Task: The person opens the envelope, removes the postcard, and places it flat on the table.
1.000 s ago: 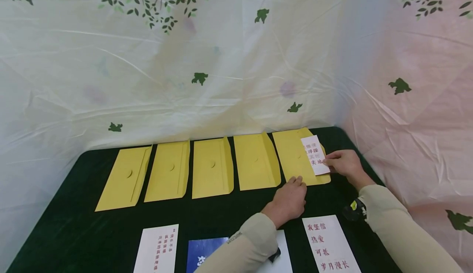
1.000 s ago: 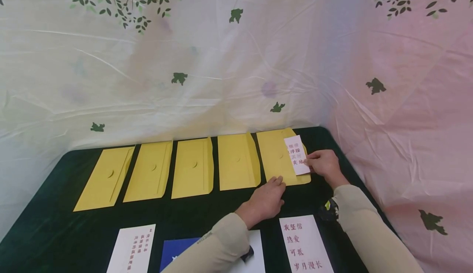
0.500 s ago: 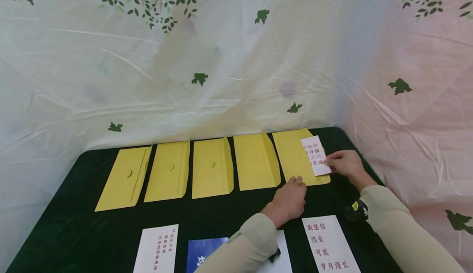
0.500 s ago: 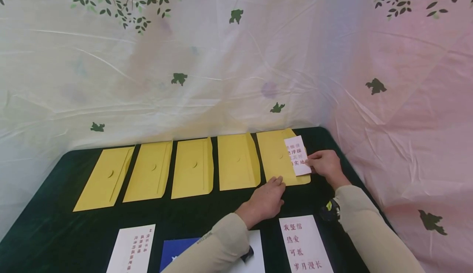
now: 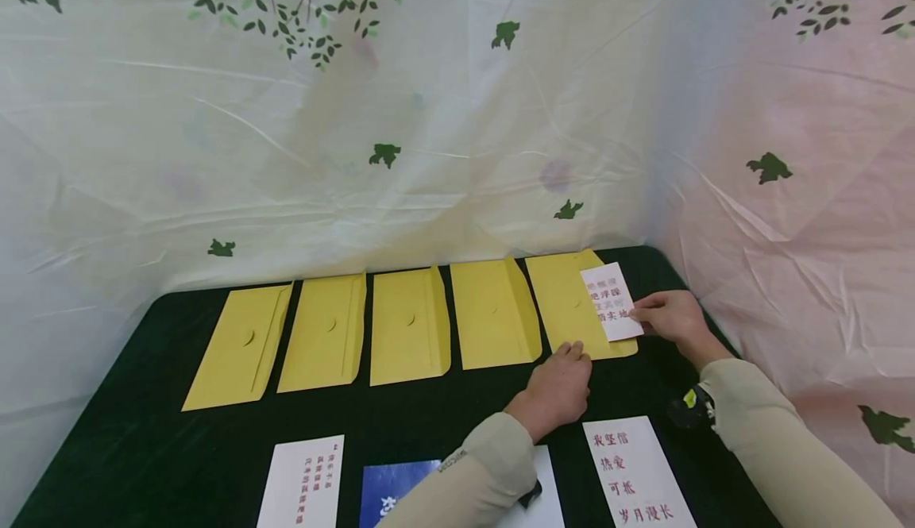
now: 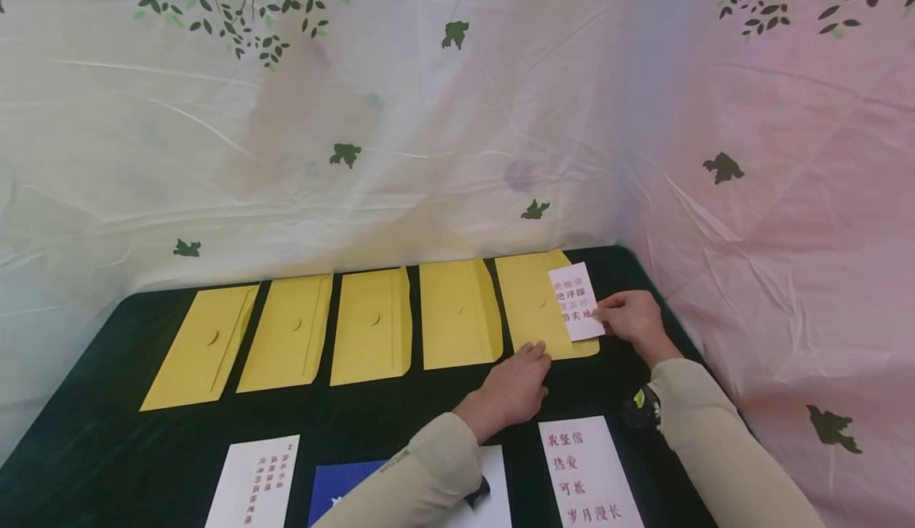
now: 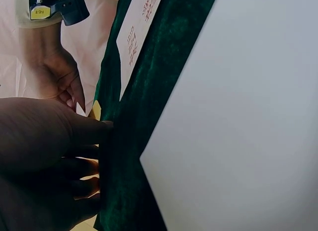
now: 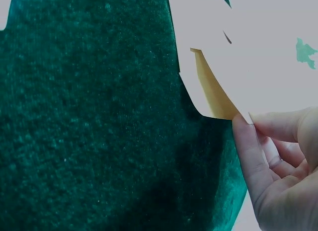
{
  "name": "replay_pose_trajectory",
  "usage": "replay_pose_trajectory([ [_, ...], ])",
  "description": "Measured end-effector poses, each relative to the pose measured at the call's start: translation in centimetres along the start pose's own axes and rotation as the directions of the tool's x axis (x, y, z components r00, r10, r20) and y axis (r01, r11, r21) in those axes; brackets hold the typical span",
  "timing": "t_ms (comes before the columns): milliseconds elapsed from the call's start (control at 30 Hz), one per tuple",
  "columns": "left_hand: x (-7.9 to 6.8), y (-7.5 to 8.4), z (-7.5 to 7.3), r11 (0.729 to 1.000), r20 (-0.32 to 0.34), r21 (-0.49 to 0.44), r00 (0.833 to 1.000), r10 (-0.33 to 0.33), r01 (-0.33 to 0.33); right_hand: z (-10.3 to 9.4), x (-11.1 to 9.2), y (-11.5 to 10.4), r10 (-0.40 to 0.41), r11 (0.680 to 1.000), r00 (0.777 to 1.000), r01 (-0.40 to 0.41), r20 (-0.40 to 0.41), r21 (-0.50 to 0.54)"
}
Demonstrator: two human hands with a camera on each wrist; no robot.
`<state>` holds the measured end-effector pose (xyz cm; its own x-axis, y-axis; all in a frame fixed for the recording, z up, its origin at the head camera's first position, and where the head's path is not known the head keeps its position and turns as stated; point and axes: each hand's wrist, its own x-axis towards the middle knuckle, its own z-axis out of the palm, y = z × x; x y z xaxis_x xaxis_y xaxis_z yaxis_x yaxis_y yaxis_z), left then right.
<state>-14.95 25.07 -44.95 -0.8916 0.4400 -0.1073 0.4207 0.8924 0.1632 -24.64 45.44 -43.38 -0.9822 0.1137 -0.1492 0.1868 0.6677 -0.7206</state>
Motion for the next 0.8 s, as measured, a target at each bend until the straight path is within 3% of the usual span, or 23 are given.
replay_pose_trajectory([
  [800,1.3,-1.5,-0.1,1.0,-0.006,-0.011,1.0,0.006,-0.006,-0.1,1.5,0.1,0.001,1.0,1.0,-0.001,0.017,-0.01],
])
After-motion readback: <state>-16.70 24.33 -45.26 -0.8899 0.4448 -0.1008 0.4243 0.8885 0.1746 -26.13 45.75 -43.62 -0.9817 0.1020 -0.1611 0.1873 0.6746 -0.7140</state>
